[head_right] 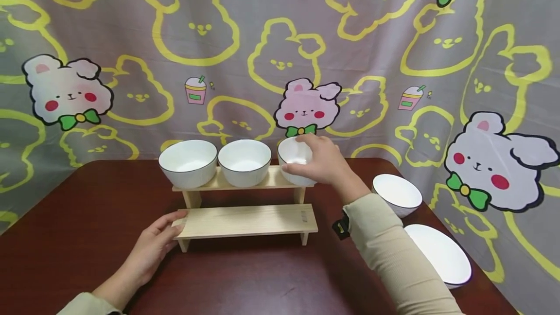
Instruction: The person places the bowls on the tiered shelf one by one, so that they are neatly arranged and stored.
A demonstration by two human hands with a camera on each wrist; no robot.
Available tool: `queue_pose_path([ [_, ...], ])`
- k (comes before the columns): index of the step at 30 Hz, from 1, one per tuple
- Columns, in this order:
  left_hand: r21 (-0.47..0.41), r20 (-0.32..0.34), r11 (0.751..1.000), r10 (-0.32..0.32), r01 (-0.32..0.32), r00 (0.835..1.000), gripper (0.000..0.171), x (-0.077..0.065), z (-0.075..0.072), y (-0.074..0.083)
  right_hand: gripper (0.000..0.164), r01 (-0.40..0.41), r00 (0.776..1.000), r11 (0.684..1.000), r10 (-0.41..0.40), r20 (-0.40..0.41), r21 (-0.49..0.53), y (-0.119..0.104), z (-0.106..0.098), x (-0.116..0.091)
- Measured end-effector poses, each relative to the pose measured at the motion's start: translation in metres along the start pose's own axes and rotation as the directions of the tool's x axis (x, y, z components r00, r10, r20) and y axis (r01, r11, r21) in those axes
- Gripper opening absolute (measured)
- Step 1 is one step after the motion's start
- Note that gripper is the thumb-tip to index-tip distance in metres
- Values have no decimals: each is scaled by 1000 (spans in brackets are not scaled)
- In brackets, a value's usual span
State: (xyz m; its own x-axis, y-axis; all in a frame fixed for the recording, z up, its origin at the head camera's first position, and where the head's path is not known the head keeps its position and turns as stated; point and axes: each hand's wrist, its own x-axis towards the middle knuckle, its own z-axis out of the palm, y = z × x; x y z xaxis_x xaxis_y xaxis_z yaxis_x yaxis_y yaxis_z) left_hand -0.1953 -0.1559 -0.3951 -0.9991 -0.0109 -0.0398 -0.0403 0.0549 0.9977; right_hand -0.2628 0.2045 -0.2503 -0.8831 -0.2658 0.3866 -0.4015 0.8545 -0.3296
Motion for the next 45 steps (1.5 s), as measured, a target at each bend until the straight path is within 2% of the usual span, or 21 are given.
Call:
queue_pose_path([
  [7,-19,0,1000,8,-8,1000,40,0,4,-2,68,11,1000,1000,-11,22,14,2,3,0],
  [22,-29,5,1000,10,-10,1000,41,0,5,-2,72,-23,998,1000,22,62,19,3,8,7],
  [29,-20,-2,1000,13,-13,1000,40,-1,4,-1,73,-1,996,1000,1,92,3,3,8,10],
  [34,-25,-3,1000,19,-19,1000,40,-1,2,0,72,-21,994,999,16,104,45,-2,3,15],
  [38,-29,-4,999,17,-17,1000,40,-1,1,1,68,20,995,997,-27,97,79,-8,-5,16],
  [41,-36,-2,999,18,-18,1000,40,-1,2,1,65,72,992,994,-79,94,79,-13,-12,14],
  [45,-42,-8,999,15,-15,1000,40,-1,2,1,62,100,991,992,-106,87,76,-20,-21,11],
])
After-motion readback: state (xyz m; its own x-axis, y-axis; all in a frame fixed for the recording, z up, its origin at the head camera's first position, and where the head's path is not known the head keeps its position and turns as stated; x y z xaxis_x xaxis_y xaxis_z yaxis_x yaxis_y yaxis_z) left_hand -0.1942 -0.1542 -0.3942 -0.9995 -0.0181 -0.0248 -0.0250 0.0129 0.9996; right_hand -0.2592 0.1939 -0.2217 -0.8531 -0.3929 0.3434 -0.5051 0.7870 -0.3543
